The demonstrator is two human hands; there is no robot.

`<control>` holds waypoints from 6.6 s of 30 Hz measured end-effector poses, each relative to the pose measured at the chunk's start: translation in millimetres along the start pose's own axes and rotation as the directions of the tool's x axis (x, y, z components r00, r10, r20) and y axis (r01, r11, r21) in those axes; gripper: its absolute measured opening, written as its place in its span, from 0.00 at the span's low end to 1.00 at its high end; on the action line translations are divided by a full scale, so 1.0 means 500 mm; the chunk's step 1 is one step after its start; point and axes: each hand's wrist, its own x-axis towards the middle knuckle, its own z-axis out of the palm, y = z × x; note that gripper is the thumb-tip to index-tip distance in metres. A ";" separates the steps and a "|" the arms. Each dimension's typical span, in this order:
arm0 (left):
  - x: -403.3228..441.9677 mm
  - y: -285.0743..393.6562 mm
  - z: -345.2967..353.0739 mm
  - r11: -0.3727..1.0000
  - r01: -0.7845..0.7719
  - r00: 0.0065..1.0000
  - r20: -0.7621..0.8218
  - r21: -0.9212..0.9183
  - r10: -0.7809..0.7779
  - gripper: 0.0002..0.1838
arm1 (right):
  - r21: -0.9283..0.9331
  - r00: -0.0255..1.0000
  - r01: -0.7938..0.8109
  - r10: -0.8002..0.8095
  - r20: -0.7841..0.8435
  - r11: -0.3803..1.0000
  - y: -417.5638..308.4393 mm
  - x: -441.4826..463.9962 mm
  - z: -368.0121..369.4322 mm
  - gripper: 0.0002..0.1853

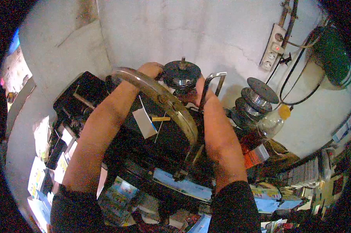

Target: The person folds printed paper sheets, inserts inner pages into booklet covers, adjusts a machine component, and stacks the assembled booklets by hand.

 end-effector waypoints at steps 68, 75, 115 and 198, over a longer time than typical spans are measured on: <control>-0.054 0.029 -0.028 0.835 0.163 0.986 0.117 -0.526 -0.119 0.35 | 0.198 0.901 0.072 0.022 -0.432 0.978 -0.023 0.099 -0.107 0.52; -0.048 0.033 -0.025 0.980 -0.164 0.986 0.006 -0.114 0.166 0.34 | 0.067 0.873 0.165 -0.115 -0.473 0.984 -0.020 0.067 -0.075 0.43; 0.000 0.137 -0.017 0.789 -0.424 0.905 0.165 0.445 0.393 0.22 | -0.833 0.895 -0.010 -0.366 -0.254 0.554 -0.081 0.016 -0.060 0.30; -0.005 0.031 -0.097 0.898 -0.422 0.898 0.195 0.129 0.394 0.26 | -0.020 0.595 0.243 -0.165 -0.786 0.970 -0.007 -1.136 0.103 0.26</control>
